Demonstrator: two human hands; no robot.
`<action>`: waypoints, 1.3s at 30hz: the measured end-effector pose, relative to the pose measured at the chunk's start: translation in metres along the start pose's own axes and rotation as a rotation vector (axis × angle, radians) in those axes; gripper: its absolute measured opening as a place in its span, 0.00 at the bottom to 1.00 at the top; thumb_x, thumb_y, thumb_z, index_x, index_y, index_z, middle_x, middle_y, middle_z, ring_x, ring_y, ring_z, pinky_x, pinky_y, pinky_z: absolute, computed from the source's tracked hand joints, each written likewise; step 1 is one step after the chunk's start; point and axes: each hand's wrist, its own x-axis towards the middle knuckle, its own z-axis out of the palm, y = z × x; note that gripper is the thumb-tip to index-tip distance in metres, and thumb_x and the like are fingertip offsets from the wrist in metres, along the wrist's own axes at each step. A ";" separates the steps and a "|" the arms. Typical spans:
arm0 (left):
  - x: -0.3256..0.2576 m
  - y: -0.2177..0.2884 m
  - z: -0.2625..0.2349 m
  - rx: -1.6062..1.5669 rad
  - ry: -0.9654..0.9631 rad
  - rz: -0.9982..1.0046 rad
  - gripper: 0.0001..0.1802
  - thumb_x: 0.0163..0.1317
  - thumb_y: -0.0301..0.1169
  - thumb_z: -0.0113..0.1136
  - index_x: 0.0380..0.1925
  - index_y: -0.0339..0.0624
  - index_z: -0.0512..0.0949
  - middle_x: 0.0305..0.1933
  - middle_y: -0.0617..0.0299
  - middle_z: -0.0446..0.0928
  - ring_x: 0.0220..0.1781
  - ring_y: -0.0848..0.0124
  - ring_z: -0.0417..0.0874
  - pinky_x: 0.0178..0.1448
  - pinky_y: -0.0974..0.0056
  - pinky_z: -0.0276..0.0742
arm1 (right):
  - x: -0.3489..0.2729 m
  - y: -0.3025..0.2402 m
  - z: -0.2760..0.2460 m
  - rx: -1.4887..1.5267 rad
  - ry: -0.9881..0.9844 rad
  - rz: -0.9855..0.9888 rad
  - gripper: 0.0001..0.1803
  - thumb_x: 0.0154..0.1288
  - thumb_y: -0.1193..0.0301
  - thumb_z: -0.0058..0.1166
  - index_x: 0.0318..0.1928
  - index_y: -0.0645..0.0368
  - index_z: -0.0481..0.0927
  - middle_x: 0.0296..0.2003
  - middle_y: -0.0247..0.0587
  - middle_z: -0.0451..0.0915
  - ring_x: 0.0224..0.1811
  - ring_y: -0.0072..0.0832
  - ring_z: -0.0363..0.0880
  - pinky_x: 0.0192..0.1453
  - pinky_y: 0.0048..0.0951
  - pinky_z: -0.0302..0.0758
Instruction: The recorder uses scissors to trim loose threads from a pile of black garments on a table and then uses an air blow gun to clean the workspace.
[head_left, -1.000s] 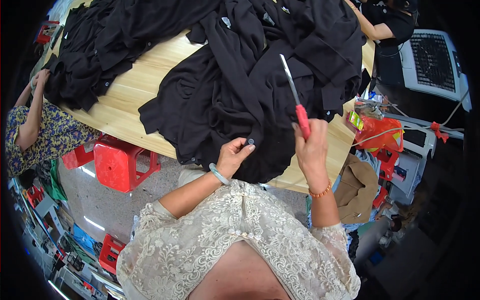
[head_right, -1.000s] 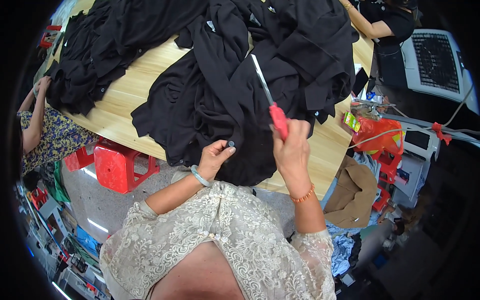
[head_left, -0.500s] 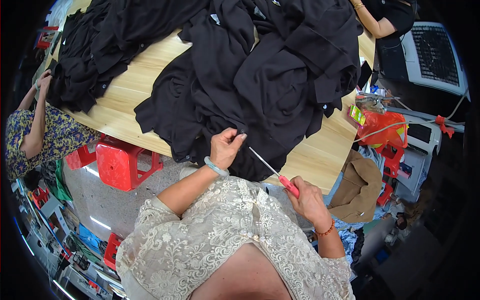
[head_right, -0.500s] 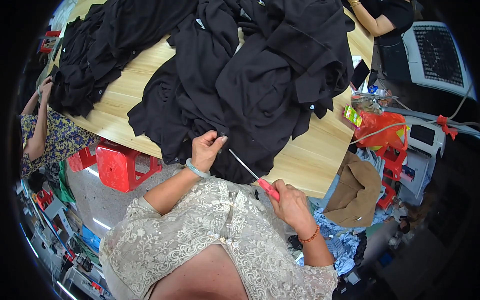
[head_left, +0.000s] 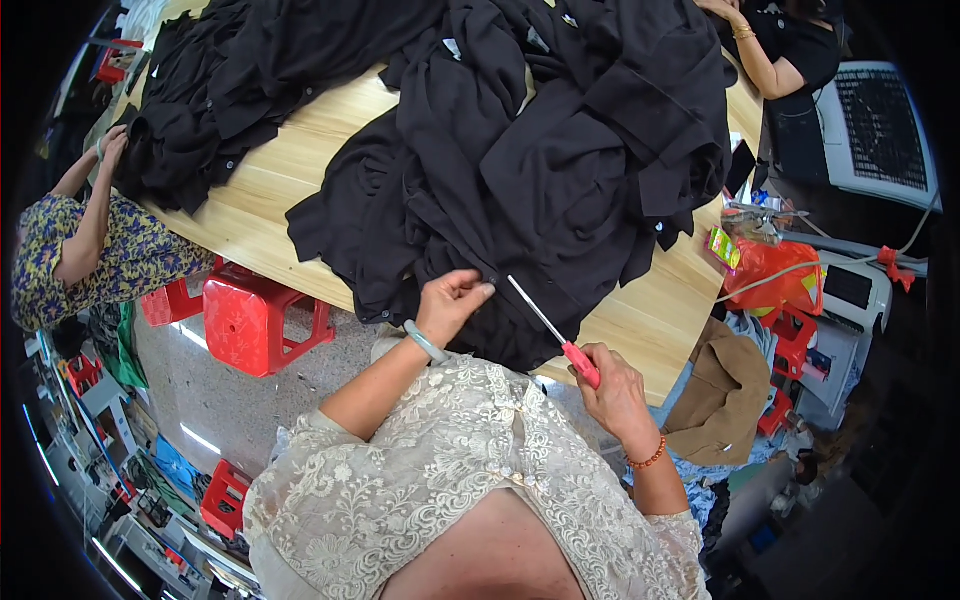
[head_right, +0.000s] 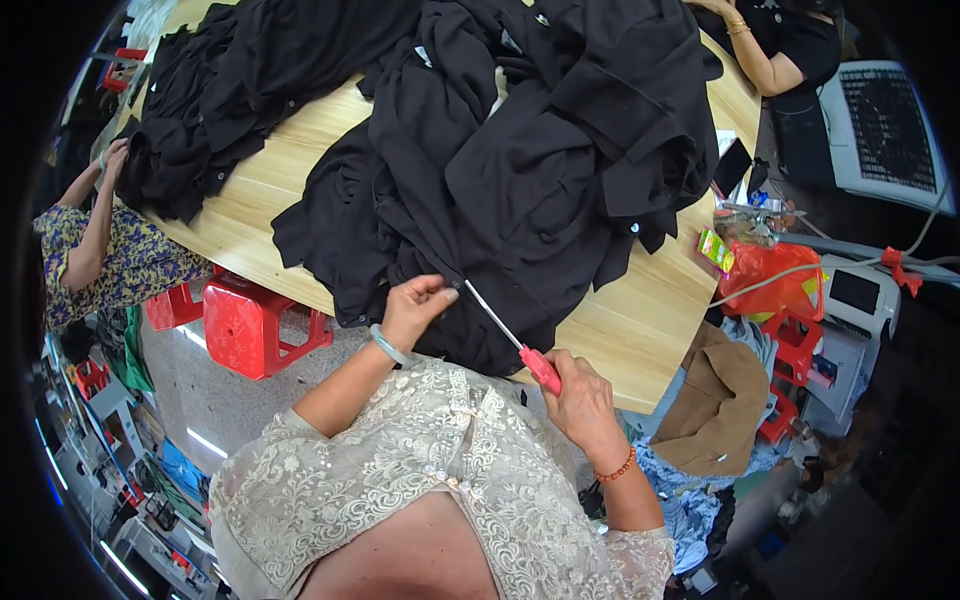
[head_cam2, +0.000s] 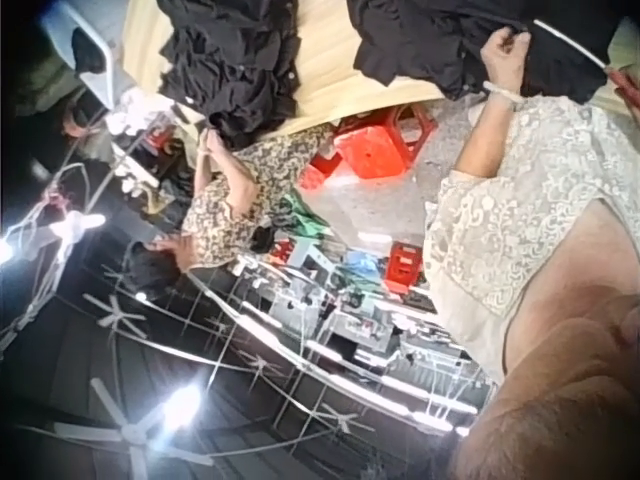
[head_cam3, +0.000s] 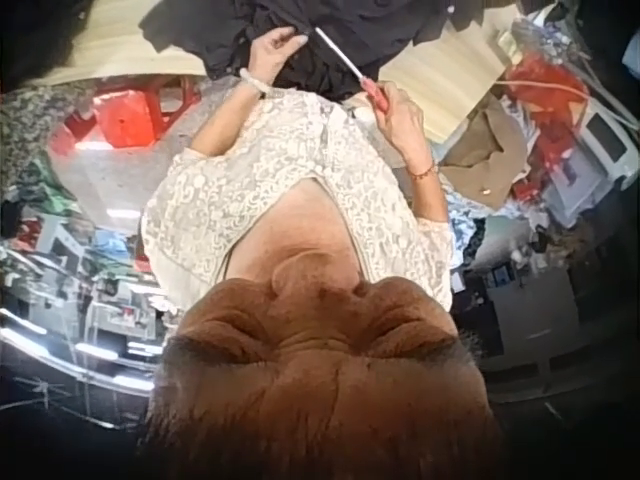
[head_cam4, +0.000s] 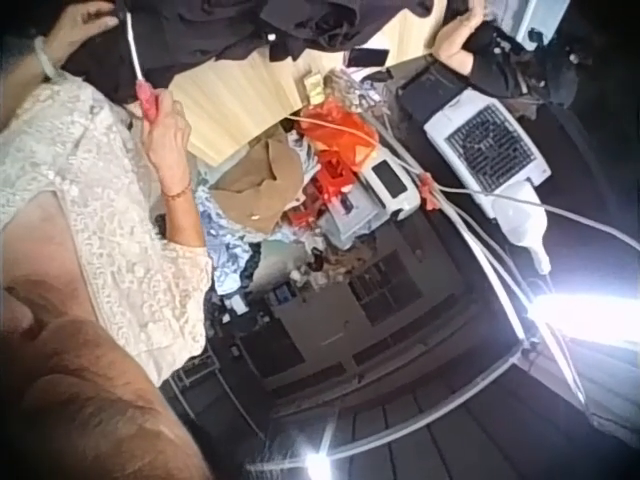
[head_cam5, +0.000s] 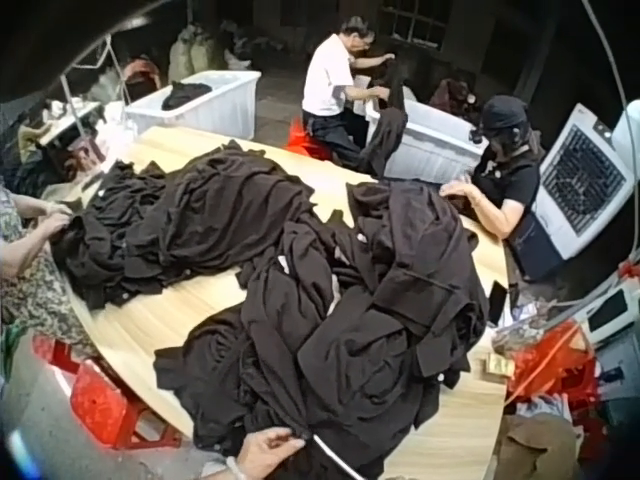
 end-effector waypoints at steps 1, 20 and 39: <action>0.004 0.009 -0.009 0.044 0.015 -0.082 0.08 0.64 0.29 0.62 0.40 0.36 0.79 0.36 0.62 0.81 0.34 0.79 0.79 0.39 0.75 0.75 | 0.002 0.003 0.003 0.004 0.028 -0.030 0.13 0.60 0.72 0.59 0.45 0.60 0.74 0.32 0.53 0.79 0.37 0.51 0.79 0.41 0.44 0.75; 0.065 0.019 -0.066 -0.698 -0.030 -0.167 0.08 0.62 0.18 0.53 0.32 0.46 0.72 0.30 0.65 0.74 0.29 0.73 0.75 0.29 0.70 0.70 | 0.026 -0.001 0.009 0.016 0.047 -0.130 0.14 0.59 0.75 0.59 0.46 0.60 0.75 0.32 0.51 0.79 0.37 0.49 0.79 0.41 0.42 0.74; 0.035 0.053 -0.051 -0.760 -0.202 0.048 0.20 0.64 0.30 0.47 0.55 0.36 0.75 0.61 0.56 0.76 0.64 0.62 0.72 0.70 0.52 0.60 | 0.049 -0.024 -0.003 0.050 0.034 -0.236 0.14 0.57 0.75 0.59 0.45 0.59 0.75 0.32 0.51 0.78 0.38 0.48 0.78 0.42 0.43 0.74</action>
